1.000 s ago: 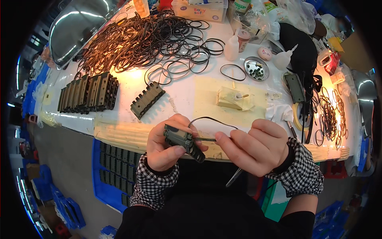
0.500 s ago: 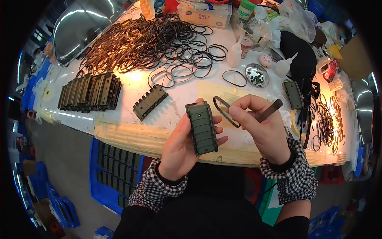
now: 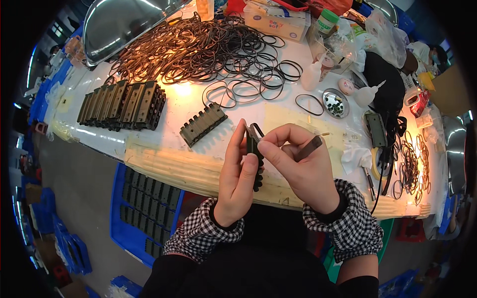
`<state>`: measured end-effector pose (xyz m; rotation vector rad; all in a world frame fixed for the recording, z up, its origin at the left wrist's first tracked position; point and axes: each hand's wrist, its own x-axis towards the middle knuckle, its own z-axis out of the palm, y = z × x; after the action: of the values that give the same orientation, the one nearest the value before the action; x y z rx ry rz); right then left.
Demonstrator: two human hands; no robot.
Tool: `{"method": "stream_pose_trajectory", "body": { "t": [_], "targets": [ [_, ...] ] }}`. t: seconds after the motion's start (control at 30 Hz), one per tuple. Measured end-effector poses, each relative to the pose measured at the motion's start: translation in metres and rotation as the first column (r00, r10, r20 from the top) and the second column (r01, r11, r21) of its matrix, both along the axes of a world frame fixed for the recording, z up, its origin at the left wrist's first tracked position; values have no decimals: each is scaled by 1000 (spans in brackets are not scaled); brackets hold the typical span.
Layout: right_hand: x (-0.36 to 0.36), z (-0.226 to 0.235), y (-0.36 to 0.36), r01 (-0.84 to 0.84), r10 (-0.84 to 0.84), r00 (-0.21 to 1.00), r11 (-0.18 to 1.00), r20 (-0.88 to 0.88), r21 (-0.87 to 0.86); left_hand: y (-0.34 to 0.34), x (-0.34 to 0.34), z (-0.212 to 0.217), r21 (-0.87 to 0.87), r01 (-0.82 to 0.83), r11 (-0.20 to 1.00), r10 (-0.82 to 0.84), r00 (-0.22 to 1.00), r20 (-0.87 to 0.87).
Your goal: Manually assembling electronic housing components by inserting wire loops using tweezers.
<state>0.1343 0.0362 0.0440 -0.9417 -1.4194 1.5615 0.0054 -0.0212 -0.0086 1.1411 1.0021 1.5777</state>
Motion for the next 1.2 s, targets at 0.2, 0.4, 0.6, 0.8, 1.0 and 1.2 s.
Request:
{"method": "stream_pose_trajectory", "body": {
  "t": [0.2,0.4,0.6,0.8,1.0,1.2],
  "targets": [
    [-2,1,-1,21,-21,1000,1000,10,-12,3,-4,-6,37,-45,998,44,999,20],
    [-3,0,-1,38,-38,997,999,65,3,2,-4,-3,56,-104,993,107,992,-64],
    [-4,2,-2,51,-54,995,998,79,42,4,-3,-13,122,-216,969,238,948,-210],
    [-3,3,-2,22,-28,995,998,100,65,5,-2,-14,161,-263,951,299,915,-270],
    [0,5,-1,-36,34,995,999,90,18,6,-5,-11,220,-280,935,349,844,-407],
    [-1,5,-1,-45,45,998,999,52,1,6,-5,-10,214,-258,942,328,840,-432]
  ]
}}
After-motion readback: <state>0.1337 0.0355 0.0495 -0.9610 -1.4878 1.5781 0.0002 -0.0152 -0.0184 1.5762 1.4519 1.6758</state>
